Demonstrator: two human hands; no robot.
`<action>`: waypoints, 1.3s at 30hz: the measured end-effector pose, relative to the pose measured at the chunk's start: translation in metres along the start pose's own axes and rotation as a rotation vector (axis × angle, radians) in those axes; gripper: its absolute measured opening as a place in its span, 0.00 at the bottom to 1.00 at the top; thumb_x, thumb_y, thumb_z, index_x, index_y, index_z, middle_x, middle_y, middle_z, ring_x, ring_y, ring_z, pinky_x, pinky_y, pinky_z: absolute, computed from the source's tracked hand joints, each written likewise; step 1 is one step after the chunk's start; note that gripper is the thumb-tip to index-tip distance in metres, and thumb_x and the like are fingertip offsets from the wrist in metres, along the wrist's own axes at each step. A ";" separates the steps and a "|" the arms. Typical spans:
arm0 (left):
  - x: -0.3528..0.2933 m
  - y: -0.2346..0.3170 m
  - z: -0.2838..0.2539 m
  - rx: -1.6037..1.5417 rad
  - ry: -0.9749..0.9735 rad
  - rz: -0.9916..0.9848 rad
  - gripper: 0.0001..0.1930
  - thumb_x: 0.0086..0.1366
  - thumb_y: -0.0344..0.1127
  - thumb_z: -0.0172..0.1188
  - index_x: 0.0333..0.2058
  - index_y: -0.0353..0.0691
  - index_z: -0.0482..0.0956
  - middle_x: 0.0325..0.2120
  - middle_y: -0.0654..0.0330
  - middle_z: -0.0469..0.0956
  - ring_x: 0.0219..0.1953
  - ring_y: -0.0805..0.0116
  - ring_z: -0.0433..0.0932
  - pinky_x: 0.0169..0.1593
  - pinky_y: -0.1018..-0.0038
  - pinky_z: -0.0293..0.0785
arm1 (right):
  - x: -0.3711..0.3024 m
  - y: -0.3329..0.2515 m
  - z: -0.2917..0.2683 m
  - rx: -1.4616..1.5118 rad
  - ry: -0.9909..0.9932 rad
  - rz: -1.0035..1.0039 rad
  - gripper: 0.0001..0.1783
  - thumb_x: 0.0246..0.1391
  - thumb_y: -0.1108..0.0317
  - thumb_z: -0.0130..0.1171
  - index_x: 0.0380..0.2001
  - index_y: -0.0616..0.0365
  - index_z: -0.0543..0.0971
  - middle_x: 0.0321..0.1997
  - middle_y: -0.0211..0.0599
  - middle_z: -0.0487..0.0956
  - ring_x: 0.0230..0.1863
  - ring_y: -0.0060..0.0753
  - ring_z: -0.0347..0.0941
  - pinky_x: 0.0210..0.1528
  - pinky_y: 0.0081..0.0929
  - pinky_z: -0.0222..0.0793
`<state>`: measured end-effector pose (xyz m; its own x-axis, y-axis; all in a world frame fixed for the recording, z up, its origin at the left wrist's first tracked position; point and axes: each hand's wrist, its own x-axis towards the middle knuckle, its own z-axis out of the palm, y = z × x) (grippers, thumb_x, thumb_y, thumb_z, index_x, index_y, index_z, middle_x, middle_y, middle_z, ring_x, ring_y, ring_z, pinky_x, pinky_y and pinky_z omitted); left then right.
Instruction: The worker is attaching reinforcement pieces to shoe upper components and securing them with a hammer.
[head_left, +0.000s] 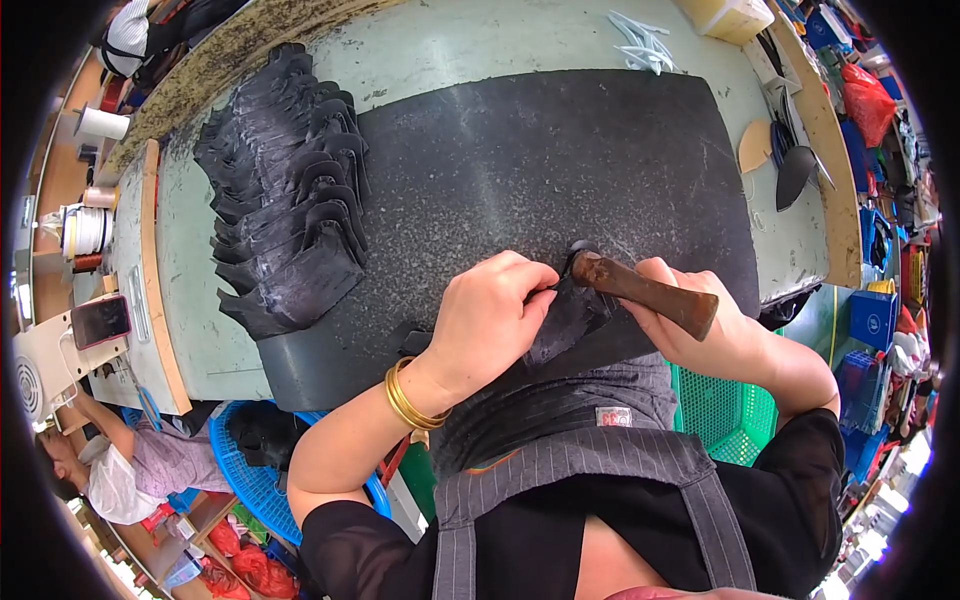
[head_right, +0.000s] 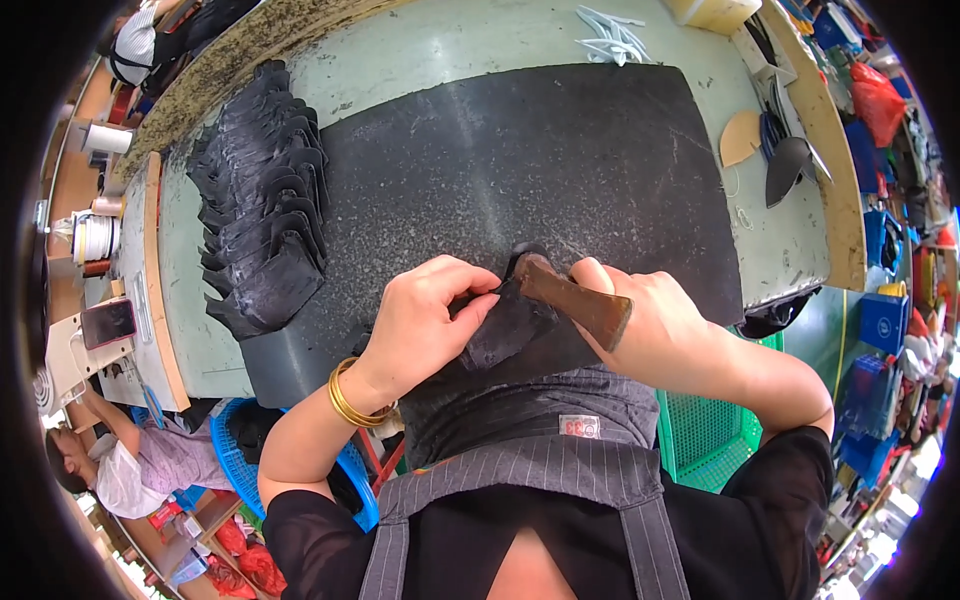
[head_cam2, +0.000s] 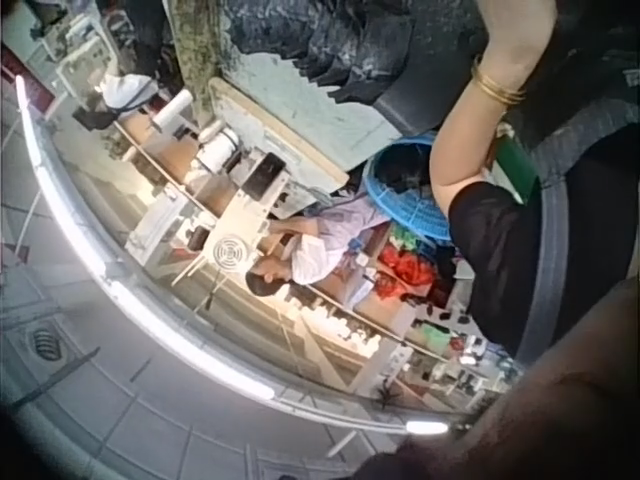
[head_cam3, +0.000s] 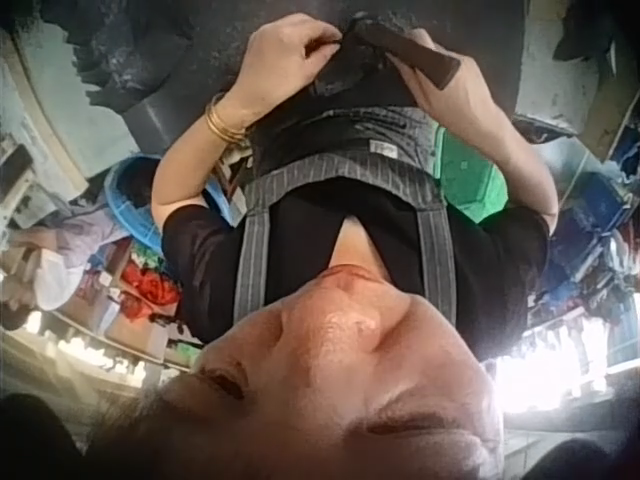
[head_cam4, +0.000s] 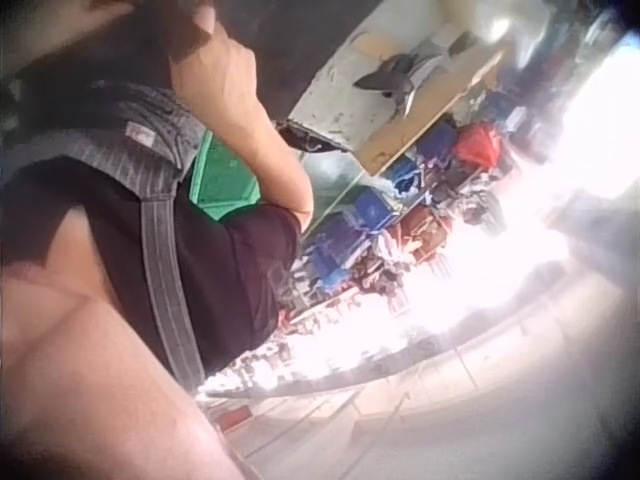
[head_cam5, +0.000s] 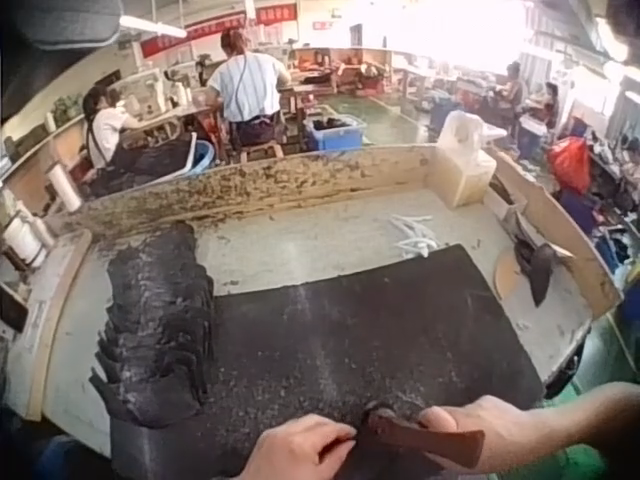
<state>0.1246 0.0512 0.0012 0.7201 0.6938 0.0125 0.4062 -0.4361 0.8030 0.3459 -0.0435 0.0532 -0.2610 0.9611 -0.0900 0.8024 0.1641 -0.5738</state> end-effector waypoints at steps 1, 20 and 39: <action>-0.001 -0.001 0.001 -0.036 0.021 0.005 0.07 0.59 0.27 0.66 0.37 0.37 0.84 0.32 0.57 0.81 0.30 0.61 0.81 0.35 0.72 0.76 | -0.001 0.002 0.002 0.009 0.035 -0.022 0.10 0.58 0.75 0.62 0.40 0.61 0.72 0.21 0.43 0.73 0.22 0.51 0.76 0.22 0.36 0.67; -0.010 0.002 0.010 0.369 0.084 0.330 0.01 0.57 0.27 0.61 0.29 0.39 0.78 0.29 0.60 0.74 0.31 0.63 0.76 0.33 0.68 0.76 | 0.030 -0.018 -0.025 -0.330 -0.263 -0.149 0.13 0.58 0.66 0.58 0.34 0.64 0.66 0.20 0.45 0.76 0.20 0.49 0.78 0.20 0.41 0.72; -0.023 -0.007 -0.017 0.102 0.038 0.078 0.05 0.56 0.27 0.67 0.33 0.38 0.84 0.33 0.59 0.80 0.32 0.60 0.81 0.36 0.68 0.78 | 0.019 -0.016 0.005 -0.269 -0.212 -0.112 0.13 0.52 0.71 0.59 0.34 0.65 0.66 0.21 0.46 0.76 0.19 0.50 0.77 0.20 0.42 0.70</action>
<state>0.0963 0.0479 0.0053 0.7305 0.6759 0.0971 0.4064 -0.5446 0.7337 0.3255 -0.0286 0.0564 -0.4387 0.8708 -0.2220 0.8675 0.3459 -0.3574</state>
